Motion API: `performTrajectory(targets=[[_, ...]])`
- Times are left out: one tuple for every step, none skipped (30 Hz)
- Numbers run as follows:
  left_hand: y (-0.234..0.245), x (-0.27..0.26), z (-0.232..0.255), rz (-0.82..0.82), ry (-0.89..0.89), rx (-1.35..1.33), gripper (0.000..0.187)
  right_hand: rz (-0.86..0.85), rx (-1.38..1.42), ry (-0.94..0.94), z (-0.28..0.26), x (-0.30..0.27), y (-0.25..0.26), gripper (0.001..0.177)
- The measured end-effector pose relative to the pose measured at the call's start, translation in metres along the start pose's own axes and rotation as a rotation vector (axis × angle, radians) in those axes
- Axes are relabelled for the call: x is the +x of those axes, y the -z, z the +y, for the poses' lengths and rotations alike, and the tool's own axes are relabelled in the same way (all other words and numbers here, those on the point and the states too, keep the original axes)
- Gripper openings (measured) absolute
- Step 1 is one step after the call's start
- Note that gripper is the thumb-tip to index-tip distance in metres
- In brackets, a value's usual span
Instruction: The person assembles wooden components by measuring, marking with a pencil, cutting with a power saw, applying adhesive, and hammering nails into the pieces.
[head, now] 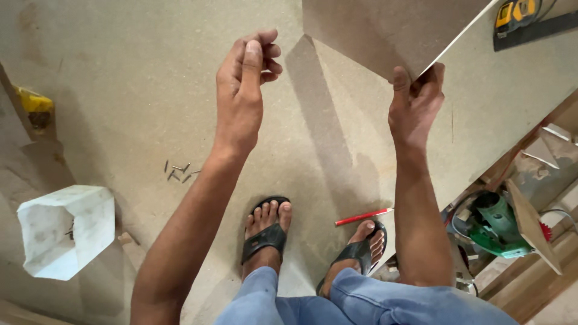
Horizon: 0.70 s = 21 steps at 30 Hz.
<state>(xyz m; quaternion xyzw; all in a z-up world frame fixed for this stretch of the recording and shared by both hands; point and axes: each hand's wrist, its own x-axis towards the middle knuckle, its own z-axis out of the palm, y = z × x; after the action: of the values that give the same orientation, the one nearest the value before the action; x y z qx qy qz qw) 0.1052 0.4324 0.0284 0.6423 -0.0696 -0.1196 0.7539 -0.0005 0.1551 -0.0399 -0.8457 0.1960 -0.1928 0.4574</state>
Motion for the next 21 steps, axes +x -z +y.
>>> performTrajectory(targets=[[0.000,0.000,-0.001,-0.003,0.001,-0.003,0.042,0.008,-0.008,-0.012,0.000,0.000,0.001,0.046],[-0.001,0.000,-0.002,-0.005,0.003,-0.006,0.041,0.003,-0.002,0.004,0.000,-0.001,0.001,0.046],[-0.002,0.000,-0.003,-0.007,0.005,-0.008,0.040,-0.004,0.004,0.020,-0.001,-0.001,0.002,0.047],[-0.003,-0.001,-0.004,-0.010,0.018,-0.010,0.039,-0.011,0.010,0.035,-0.002,-0.001,0.002,0.047],[-0.004,-0.001,-0.005,-0.013,0.029,-0.011,0.038,-0.013,-0.013,0.017,-0.004,-0.001,0.003,0.047],[-0.005,-0.001,-0.006,-0.016,0.041,-0.012,0.037,-0.015,-0.036,0.000,-0.006,-0.001,0.002,0.046],[-0.006,-0.001,-0.008,-0.015,0.048,-0.014,0.036,-0.017,-0.062,-0.018,-0.007,-0.002,0.001,0.045],[-0.007,-0.001,-0.009,-0.015,0.054,-0.016,0.034,-0.008,-0.058,-0.031,-0.008,-0.004,-0.001,0.045],[-0.009,-0.002,-0.011,-0.015,0.061,-0.019,0.033,0.000,-0.055,-0.043,-0.009,-0.006,-0.003,0.044],[-0.010,-0.003,-0.013,-0.016,0.064,-0.017,0.032,0.009,-0.053,-0.055,-0.008,-0.010,-0.007,0.044],[-0.011,-0.003,-0.016,-0.016,0.063,-0.017,0.032,0.039,0.005,-0.090,-0.007,-0.014,-0.014,0.044],[-0.011,-0.004,-0.018,-0.016,0.063,-0.017,0.031,0.069,0.062,-0.124,-0.006,-0.021,-0.023,0.045],[-0.011,-0.005,-0.019,-0.017,0.064,-0.013,0.031,0.095,0.122,-0.155,-0.003,-0.027,-0.032,0.046],[-0.011,-0.006,-0.021,-0.019,0.065,-0.010,0.030,0.118,0.173,-0.188,0.000,-0.034,-0.040,0.048],[-0.010,-0.009,-0.023,-0.016,0.069,-0.004,0.030,0.136,0.225,-0.223,0.004,-0.042,-0.049,0.050],[-0.010,-0.011,-0.025,-0.012,0.076,-0.003,0.030,0.153,0.276,-0.258,0.008,-0.050,-0.056,0.052],[-0.008,-0.012,-0.026,-0.008,0.081,0.001,0.031,0.178,0.291,-0.279,0.012,-0.057,-0.061,0.054],[-0.008,-0.012,-0.028,-0.004,0.087,0.005,0.031,0.203,0.305,-0.300,0.016,-0.062,-0.066,0.057],[-0.007,-0.013,-0.029,-0.006,0.091,-0.001,0.031,0.230,0.322,-0.327,0.019,-0.067,-0.071,0.059],[-0.006,-0.013,-0.030,-0.008,0.096,-0.007,0.031,0.247,0.375,-0.340,0.022,-0.069,-0.075,0.061],[-0.006,-0.013,-0.031,-0.014,0.105,-0.011,0.031,0.269,0.428,-0.359,0.024,-0.073,-0.077,0.063]])
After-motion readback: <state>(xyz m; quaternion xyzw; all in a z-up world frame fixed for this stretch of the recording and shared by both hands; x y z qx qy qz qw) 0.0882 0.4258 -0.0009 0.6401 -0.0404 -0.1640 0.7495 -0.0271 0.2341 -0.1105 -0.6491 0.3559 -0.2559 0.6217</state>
